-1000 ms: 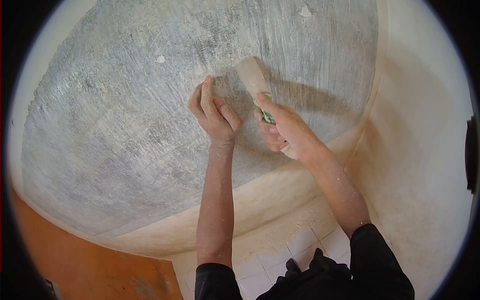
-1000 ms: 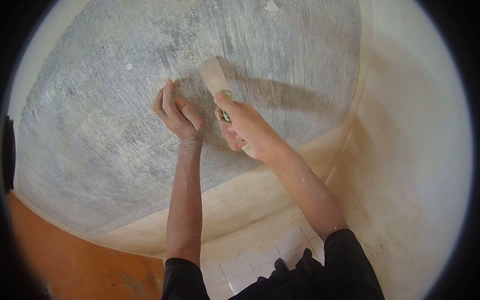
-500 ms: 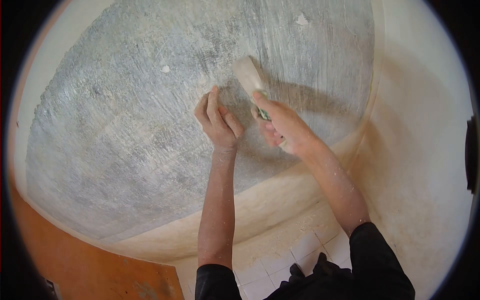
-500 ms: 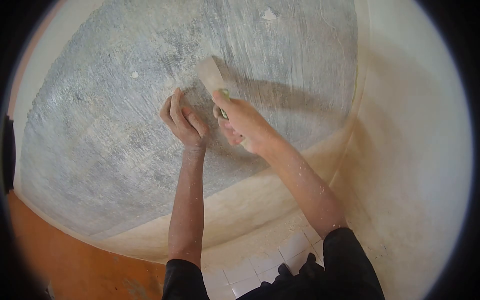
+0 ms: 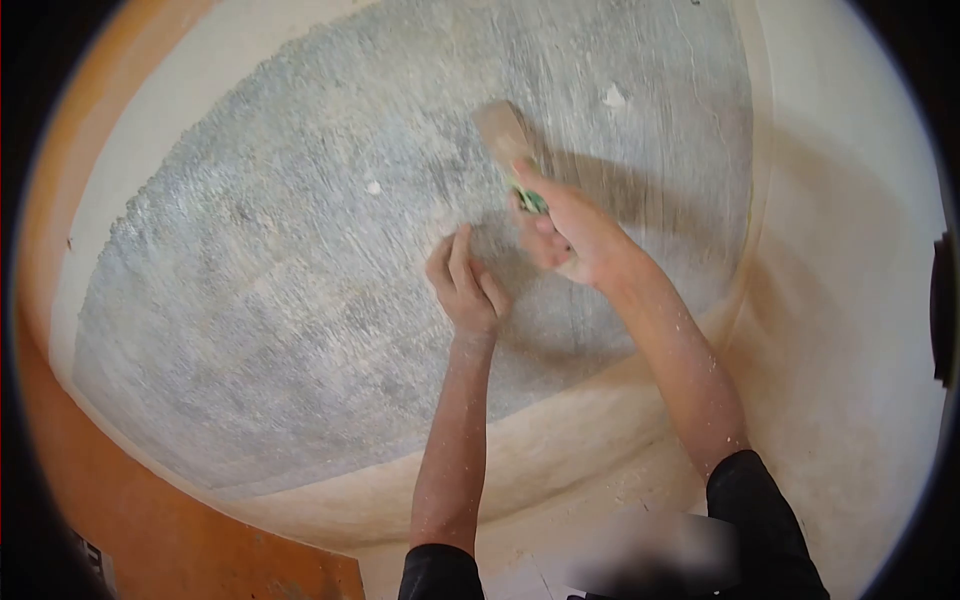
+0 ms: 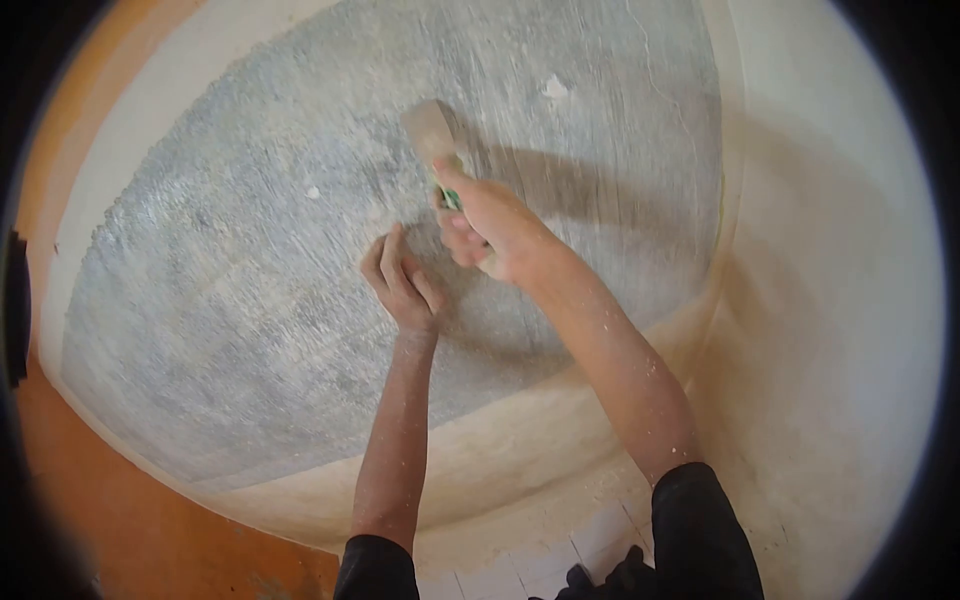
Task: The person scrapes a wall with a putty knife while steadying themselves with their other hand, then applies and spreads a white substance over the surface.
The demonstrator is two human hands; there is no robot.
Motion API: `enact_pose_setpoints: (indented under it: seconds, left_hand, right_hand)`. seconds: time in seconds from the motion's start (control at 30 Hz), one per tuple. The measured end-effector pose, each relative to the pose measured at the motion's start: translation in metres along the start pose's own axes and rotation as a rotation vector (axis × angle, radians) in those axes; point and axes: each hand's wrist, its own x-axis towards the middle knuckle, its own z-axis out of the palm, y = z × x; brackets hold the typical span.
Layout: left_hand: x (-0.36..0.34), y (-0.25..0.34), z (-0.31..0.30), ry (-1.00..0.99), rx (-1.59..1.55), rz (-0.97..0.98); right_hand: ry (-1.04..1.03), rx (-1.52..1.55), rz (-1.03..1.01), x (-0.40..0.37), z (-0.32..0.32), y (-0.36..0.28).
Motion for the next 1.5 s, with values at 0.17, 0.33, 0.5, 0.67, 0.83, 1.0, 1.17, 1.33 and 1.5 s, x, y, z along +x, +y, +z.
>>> enact_pose_setpoints:
  seconds: [0.17, 0.33, 0.5, 0.67, 0.83, 1.0, 1.17, 1.33, 1.5]
  left_hand:
    - [0.000, 0.005, 0.000, 0.012, -0.046, -0.067]
    - [0.001, 0.006, 0.001, 0.021, -0.030, -0.055]
    - [0.002, 0.002, 0.002, 0.019, -0.023, -0.014]
    - [-0.004, 0.004, -0.001, 0.015, -0.057, -0.074]
    - [0.000, 0.003, -0.001, -0.013, -0.020, -0.030]
    - [-0.001, 0.004, 0.001, 0.016, -0.048, -0.063]
    - [-0.003, 0.003, 0.001, -0.009, -0.028, -0.056]
    - [-0.002, 0.004, -0.003, -0.031, -0.036, -0.071]
    - [0.000, 0.006, -0.003, -0.005, -0.010, -0.032]
  right_hand:
    - [-0.079, -0.015, -0.120, 0.031, 0.025, -0.052]
    - [-0.084, 0.019, -0.082, 0.020, 0.042, -0.047]
    - [-0.129, 0.013, -0.158, 0.045, 0.083, -0.074]
    - [-0.083, -0.007, -0.088, 0.029, 0.082, -0.045]
    - [-0.159, 0.087, -0.067, 0.044, 0.096, -0.053]
    - [-0.060, 0.013, -0.039, 0.033, 0.101, -0.037]
    - [-0.106, 0.066, -0.088, 0.048, 0.122, -0.064]
    - [-0.103, 0.084, -0.042, 0.040, 0.100, -0.042]
    - [-0.238, 0.165, -0.010, 0.047, 0.098, -0.075]
